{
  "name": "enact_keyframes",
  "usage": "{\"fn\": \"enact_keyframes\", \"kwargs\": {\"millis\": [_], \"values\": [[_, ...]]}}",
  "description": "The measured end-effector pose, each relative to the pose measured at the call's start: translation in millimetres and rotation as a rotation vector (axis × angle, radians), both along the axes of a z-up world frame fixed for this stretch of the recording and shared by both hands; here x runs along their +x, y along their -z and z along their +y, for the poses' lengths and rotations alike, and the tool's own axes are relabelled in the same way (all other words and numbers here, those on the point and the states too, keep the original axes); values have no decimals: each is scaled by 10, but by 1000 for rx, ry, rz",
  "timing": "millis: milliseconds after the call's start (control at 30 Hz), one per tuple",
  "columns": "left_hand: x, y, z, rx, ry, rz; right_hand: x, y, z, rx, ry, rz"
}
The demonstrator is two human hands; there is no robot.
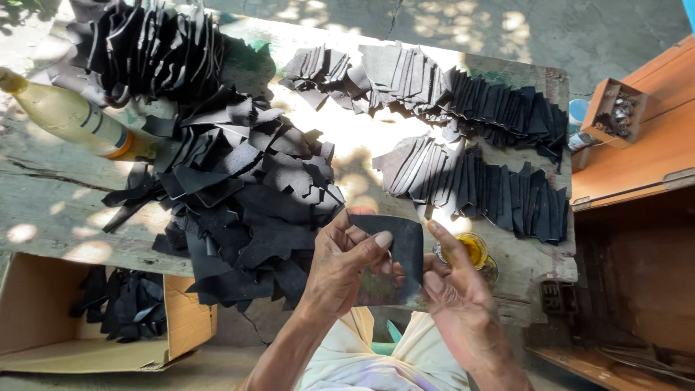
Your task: The person applies adhesive to the edges of small black leather cutouts using a small brush, picking them up from a pile and placing them into organized stacks.
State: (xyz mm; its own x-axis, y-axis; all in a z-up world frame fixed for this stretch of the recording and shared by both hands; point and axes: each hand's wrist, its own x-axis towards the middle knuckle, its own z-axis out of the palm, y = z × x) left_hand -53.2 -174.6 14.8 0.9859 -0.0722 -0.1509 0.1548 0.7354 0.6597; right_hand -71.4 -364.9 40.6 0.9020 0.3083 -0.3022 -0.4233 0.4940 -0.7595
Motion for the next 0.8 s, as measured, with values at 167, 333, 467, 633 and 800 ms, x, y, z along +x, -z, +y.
{"fn": "enact_keyframes", "kwargs": {"millis": [167,333,467,633,800], "values": [[-16,45,190,291,-26,72,145,70,-184,-177,45,-223],[-198,-37,271,451,141,60,394,-59,-229,-569,105,-437],[-374,2,256,428,307,-114,464,-185,-74,-676,-21,-486],[-374,261,190,357,278,-16,505,-256,58,-713,-132,-535],[-459,457,204,246,54,-27,410,-229,-239,-1049,-40,-753]]}}
